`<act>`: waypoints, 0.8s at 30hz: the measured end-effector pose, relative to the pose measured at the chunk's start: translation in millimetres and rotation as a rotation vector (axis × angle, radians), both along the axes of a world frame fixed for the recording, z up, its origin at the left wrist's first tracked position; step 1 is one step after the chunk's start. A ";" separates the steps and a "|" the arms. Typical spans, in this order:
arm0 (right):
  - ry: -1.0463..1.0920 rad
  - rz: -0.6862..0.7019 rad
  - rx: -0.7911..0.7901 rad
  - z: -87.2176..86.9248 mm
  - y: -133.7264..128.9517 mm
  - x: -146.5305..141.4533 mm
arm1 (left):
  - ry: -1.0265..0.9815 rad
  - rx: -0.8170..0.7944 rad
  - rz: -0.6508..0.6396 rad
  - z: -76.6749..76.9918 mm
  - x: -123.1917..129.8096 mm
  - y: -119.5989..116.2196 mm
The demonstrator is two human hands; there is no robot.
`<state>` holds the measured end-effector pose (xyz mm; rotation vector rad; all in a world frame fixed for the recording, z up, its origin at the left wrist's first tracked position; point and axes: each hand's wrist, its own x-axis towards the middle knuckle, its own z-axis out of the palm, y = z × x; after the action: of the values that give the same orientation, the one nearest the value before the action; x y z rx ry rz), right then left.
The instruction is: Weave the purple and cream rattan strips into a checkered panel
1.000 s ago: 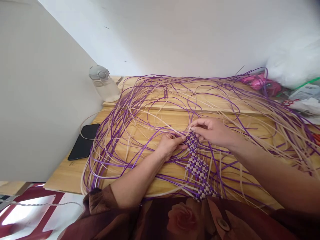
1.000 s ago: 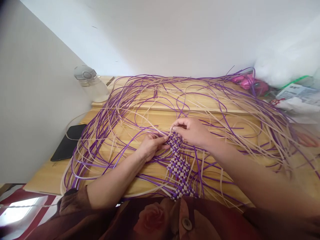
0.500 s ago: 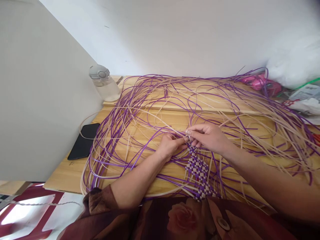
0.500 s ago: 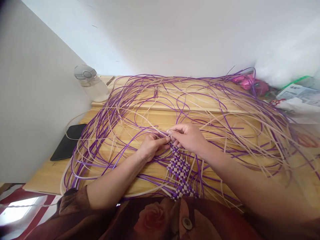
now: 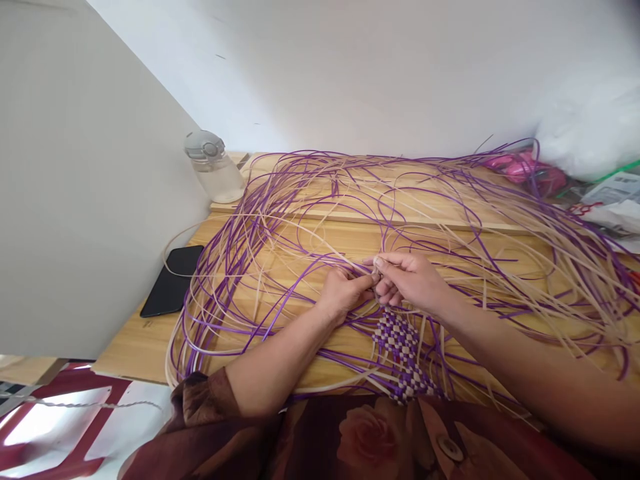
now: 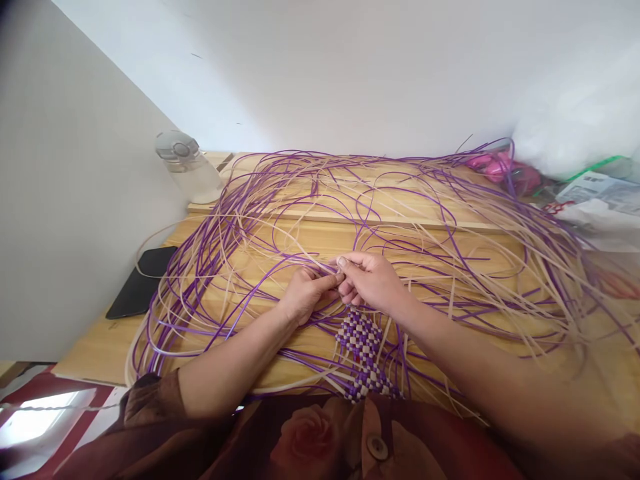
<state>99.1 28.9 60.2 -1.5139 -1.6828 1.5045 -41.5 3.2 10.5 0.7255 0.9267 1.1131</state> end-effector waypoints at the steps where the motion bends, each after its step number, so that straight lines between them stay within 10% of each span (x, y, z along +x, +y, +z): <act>1: -0.022 0.009 0.023 0.2 1.2 0.8 | 0.013 0.011 -0.004 0.3 0.4 -0.4; 18: -0.593 0.467 0.706 27.6 29.5 -8.6 | 0.020 0.056 0.073 -7.3 7.3 -2.8; 24: -0.356 0.158 0.294 11.7 50.5 -5.4 | 0.176 0.045 0.089 -5.2 5.1 -1.7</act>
<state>93.7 79.4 71.9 -1.5821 -2.1616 1.0365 -36.4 1.5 5.3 0.8361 1.0944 1.1646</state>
